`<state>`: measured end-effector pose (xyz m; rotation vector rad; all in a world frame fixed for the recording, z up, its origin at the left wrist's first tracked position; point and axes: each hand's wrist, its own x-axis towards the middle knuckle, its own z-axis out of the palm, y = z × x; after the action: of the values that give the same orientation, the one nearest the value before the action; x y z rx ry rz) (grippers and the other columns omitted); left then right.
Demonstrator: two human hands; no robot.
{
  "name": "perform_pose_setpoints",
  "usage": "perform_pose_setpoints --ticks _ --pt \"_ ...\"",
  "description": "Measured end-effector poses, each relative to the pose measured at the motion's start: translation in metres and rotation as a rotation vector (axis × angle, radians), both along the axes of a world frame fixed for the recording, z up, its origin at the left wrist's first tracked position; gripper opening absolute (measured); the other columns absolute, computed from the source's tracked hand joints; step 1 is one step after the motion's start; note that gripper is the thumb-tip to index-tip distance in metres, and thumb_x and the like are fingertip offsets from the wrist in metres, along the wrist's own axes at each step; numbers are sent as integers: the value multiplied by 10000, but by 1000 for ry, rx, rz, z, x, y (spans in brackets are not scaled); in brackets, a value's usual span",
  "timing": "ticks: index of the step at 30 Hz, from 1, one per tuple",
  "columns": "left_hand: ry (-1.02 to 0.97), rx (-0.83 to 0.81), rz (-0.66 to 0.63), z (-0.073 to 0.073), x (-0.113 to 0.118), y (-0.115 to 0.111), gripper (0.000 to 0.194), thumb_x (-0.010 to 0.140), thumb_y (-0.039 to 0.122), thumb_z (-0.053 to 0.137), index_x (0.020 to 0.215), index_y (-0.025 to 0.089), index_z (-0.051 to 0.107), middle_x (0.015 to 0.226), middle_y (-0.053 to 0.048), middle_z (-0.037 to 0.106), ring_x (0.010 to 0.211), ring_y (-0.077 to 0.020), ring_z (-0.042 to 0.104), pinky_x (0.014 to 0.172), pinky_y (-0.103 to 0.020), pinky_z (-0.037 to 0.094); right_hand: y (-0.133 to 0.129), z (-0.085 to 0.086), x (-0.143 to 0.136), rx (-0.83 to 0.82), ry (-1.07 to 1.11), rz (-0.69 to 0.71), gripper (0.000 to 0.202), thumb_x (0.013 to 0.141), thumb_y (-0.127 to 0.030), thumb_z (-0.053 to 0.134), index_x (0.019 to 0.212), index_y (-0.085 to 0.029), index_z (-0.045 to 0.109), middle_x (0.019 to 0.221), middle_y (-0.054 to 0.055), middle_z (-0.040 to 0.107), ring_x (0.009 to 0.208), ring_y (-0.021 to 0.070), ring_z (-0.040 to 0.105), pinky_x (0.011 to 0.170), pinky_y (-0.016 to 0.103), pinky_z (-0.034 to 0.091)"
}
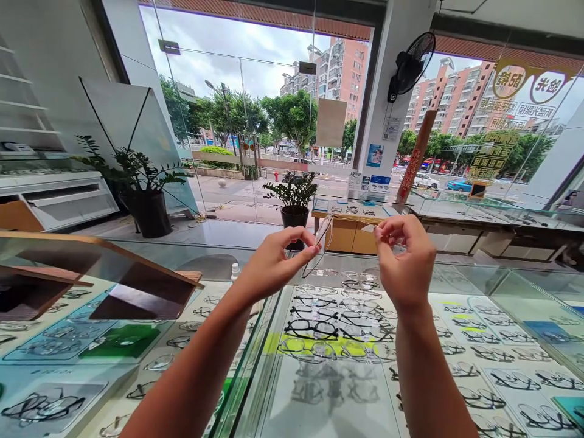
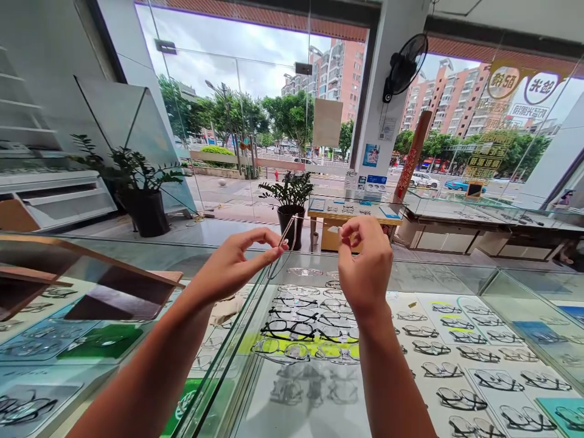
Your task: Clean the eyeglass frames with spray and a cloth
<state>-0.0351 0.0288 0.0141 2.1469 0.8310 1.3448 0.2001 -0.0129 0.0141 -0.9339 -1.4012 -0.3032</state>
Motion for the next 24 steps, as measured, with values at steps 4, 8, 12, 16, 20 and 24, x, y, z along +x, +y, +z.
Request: perform_pose_setpoints --ticks 4,8,12,16,20,24 --pt "-136 -32 6 -6 7 3 202 888 404 775 788 231 750 885 -54 766 877 -223 662 862 -346 480 -10 1 -12 55 47 3 191 908 -128 647 817 -258 542 897 23 595 797 196 548 747 380 476" --pt "-277 -89 -3 -14 17 8 210 873 434 802 841 229 769 944 -62 770 935 -220 664 906 -354 481 -14 -2 -20 -210 105 250 144 920 -253 699 825 -246 591 797 -9 629 689 161 553 642 327 460" --pt "-329 -111 -39 -19 25 8 227 863 445 819 884 223 783 969 -65 769 949 -217 664 917 -356 491 -5 -6 -26 -453 77 365 132 919 -357 723 951 -230 704 929 28 757 717 166 628 649 318 483" --pt "-327 -110 -96 -21 31 8 211 881 439 806 871 230 779 982 -64 767 956 -215 668 926 -365 498 5 -10 -30 -445 112 366 176 931 -399 715 962 -226 730 933 35 776 713 166 628 658 318 478" --pt "-367 -133 -107 -25 35 9 213 863 436 829 862 229 779 1017 -71 771 982 -218 673 947 -374 506 11 -13 -29 -427 152 362 182 927 -399 713 941 -218 724 868 30 752 682 164 611 657 318 477" --pt "-500 -192 -88 -26 36 13 235 813 435 875 835 223 777 1048 -64 778 974 -199 681 934 -346 516 16 -13 -24 -421 200 357 188 908 -393 709 919 -206 721 877 38 744 699 166 616 657 313 484"
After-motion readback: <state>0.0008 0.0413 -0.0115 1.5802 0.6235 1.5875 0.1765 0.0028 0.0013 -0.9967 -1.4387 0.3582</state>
